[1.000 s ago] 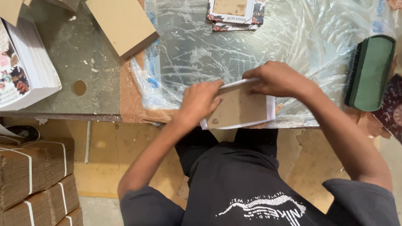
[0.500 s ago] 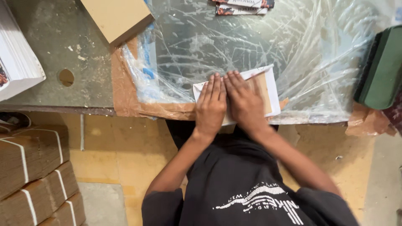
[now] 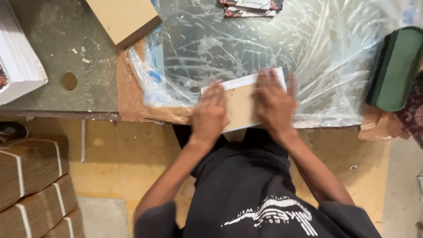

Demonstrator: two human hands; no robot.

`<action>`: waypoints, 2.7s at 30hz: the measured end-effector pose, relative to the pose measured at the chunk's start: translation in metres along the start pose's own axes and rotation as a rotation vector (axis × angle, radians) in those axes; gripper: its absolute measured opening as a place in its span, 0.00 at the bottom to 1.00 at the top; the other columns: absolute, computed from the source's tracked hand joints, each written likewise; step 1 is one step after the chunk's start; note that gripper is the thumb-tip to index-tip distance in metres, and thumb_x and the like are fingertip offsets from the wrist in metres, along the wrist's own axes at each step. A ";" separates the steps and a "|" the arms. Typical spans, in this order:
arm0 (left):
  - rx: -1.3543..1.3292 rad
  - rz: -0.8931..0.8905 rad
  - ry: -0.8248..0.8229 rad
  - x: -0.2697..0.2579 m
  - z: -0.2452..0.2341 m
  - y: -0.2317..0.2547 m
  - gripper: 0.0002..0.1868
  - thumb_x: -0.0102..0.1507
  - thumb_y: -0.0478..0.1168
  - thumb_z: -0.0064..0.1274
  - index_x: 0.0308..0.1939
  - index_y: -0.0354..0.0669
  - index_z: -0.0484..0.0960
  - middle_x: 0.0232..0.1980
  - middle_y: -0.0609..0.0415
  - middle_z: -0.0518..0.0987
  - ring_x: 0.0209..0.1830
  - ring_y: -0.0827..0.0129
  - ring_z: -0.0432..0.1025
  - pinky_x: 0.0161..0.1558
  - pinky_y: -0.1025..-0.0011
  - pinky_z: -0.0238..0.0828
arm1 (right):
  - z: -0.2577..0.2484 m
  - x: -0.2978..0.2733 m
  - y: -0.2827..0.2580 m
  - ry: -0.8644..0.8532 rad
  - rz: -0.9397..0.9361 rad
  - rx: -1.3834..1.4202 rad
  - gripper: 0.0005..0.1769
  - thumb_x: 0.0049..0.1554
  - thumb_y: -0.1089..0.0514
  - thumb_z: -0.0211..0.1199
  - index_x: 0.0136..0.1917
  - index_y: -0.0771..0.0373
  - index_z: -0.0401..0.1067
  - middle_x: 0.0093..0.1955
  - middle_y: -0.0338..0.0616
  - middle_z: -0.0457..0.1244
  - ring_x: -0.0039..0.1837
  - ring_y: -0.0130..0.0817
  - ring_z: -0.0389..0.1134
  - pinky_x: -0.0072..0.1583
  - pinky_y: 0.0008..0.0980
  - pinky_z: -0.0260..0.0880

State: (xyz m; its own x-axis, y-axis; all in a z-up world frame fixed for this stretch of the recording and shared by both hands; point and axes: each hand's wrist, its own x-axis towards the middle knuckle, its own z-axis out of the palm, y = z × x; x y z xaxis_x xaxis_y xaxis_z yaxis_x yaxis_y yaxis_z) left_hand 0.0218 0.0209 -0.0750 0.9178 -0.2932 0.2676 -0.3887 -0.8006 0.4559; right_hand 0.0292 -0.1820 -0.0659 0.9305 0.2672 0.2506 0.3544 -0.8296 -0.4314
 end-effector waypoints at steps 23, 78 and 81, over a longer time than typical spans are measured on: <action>0.058 -0.275 0.214 -0.051 -0.052 -0.006 0.18 0.65 0.34 0.54 0.59 0.42 0.85 0.74 0.48 0.70 0.78 0.51 0.59 0.76 0.45 0.51 | -0.021 0.014 0.013 -0.275 -0.214 -0.275 0.45 0.46 0.41 0.70 0.75 0.54 0.67 0.72 0.48 0.63 0.76 0.44 0.59 0.76 0.56 0.46; 0.287 -0.103 0.001 -0.014 0.016 0.013 0.29 0.70 0.49 0.53 0.67 0.30 0.76 0.72 0.41 0.72 0.74 0.55 0.66 0.74 0.56 0.61 | 0.010 -0.007 -0.020 -0.024 0.100 -0.452 0.24 0.61 0.65 0.62 0.71 0.59 0.72 0.72 0.46 0.64 0.79 0.45 0.59 0.83 0.57 0.37; 0.408 -0.092 -0.046 -0.017 0.021 0.011 0.25 0.68 0.42 0.53 0.66 0.33 0.76 0.72 0.42 0.73 0.75 0.56 0.67 0.77 0.60 0.60 | 0.018 -0.004 -0.029 -0.147 -0.062 -0.116 0.27 0.57 0.67 0.60 0.70 0.60 0.72 0.75 0.42 0.62 0.82 0.45 0.55 0.84 0.58 0.36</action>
State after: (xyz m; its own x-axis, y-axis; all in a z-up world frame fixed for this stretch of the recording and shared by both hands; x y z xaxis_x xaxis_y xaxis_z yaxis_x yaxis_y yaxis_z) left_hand 0.0040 0.0056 -0.0923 0.9535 -0.2264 0.1989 -0.2495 -0.9632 0.0997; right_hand 0.0169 -0.1503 -0.0699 0.9137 0.3813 0.1409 0.4065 -0.8578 -0.3145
